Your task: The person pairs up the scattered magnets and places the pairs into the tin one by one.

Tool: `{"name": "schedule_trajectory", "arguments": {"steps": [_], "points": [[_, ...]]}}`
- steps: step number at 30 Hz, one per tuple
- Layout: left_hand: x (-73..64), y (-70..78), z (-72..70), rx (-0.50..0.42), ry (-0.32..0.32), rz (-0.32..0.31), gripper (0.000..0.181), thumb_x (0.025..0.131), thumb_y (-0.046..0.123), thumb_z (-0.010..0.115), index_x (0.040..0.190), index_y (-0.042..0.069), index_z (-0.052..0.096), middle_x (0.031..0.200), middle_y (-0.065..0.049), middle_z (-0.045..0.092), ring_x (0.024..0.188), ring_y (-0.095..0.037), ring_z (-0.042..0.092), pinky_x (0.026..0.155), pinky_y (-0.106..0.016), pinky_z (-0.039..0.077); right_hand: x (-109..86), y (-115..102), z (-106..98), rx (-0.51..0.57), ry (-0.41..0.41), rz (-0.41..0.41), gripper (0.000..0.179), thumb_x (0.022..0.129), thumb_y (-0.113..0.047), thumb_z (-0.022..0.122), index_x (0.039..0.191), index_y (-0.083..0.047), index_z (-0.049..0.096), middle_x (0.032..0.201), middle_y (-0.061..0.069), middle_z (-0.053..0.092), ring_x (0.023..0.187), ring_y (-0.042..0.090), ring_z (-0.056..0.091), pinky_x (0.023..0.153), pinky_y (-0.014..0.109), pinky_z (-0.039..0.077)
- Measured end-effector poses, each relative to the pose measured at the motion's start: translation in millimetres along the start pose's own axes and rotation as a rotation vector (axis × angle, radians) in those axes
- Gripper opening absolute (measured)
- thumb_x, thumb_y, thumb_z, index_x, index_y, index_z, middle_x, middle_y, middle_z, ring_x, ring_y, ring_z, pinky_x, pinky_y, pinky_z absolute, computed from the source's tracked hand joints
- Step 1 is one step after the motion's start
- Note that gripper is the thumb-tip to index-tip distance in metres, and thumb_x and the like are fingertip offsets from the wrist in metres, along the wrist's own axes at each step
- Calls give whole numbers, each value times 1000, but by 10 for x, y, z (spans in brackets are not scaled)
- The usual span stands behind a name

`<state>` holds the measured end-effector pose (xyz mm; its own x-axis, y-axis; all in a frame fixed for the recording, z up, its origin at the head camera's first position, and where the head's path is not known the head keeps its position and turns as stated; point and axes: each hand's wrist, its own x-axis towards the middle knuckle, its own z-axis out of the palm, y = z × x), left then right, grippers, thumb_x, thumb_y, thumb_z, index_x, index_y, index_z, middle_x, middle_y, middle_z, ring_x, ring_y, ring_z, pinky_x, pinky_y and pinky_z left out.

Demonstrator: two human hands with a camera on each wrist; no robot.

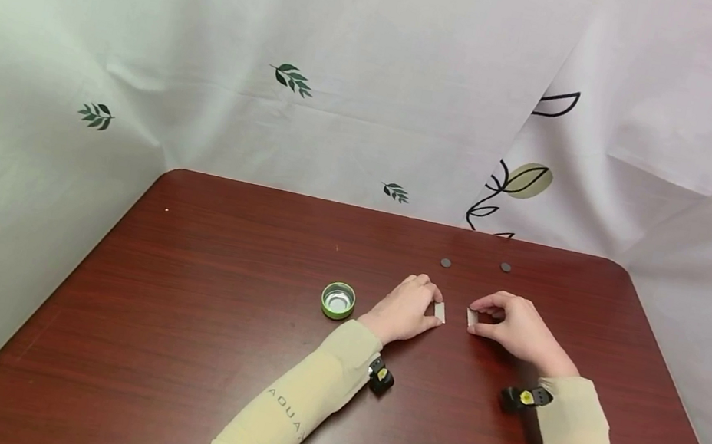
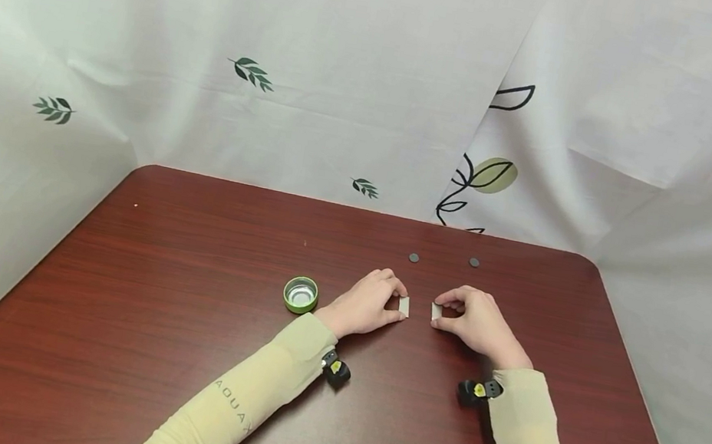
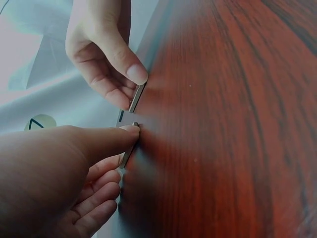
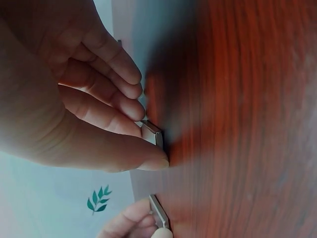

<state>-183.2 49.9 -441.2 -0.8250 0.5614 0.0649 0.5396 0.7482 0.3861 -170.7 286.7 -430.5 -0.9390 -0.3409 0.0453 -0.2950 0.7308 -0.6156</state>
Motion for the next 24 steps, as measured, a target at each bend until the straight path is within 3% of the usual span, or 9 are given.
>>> {"name": "schedule_trajectory", "arguments": {"steps": [24], "points": [[12,-10,3,-14,-2,-12,34,93,33,77,117,11,70,112,-1,59,108,-18,53,94,-21,42,132,-130,103,-3,-13,-49,28,80,-12,88,104,-4,76,98,2,71,90,21,67,81,42,55]]}}
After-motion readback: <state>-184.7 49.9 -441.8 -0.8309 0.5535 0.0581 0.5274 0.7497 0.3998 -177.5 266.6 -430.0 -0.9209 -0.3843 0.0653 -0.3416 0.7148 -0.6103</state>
